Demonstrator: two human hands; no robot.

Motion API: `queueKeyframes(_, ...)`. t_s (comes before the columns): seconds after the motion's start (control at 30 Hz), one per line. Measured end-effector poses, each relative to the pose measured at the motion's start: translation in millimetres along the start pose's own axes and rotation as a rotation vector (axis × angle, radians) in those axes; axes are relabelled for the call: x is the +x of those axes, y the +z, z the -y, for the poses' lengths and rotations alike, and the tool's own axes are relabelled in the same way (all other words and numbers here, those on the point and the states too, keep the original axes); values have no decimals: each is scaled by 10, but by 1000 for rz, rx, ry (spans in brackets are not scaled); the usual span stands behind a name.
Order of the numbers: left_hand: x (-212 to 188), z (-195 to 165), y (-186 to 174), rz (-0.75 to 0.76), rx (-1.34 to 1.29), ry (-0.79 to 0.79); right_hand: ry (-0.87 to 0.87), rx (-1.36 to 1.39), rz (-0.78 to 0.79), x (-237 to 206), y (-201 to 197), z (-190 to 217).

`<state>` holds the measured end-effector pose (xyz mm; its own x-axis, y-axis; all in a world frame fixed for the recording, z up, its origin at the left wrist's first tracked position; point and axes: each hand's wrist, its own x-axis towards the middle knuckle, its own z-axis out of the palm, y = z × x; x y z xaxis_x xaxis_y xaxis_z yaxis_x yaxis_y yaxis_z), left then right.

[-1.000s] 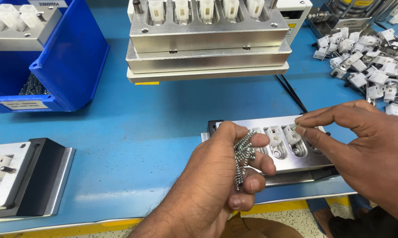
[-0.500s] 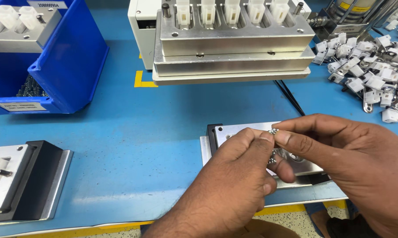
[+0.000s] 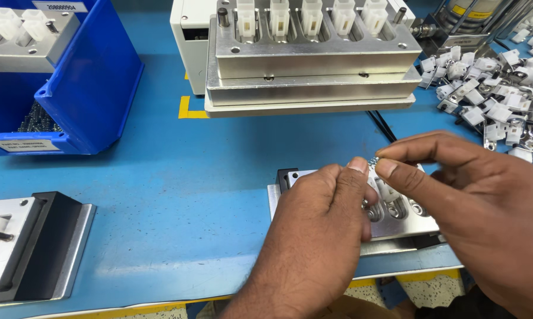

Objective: The person takes metal springs from a blue parts bin and inserts them into white plastic housings seated in an aluminum fixture, then picks white plastic covers and presses them onto the spring-loaded housings, working on one housing at a time along the fixture.

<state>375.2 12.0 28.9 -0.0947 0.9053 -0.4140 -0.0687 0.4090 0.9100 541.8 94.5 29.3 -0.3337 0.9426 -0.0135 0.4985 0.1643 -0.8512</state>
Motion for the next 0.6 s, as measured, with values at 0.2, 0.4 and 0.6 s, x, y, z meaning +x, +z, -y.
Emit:
queueKeyframes(0.2,48,11,28,61,-405,-33,-232,-238,-67,-22,8,-8)
queueKeyframes(0.4,-56,-106,-36,-59,64,44,263,369,-18,51,75,123)
queueKeyframes(0.6,-155,-275,-87,-58,340,135,361,374,-56,60,117,180)
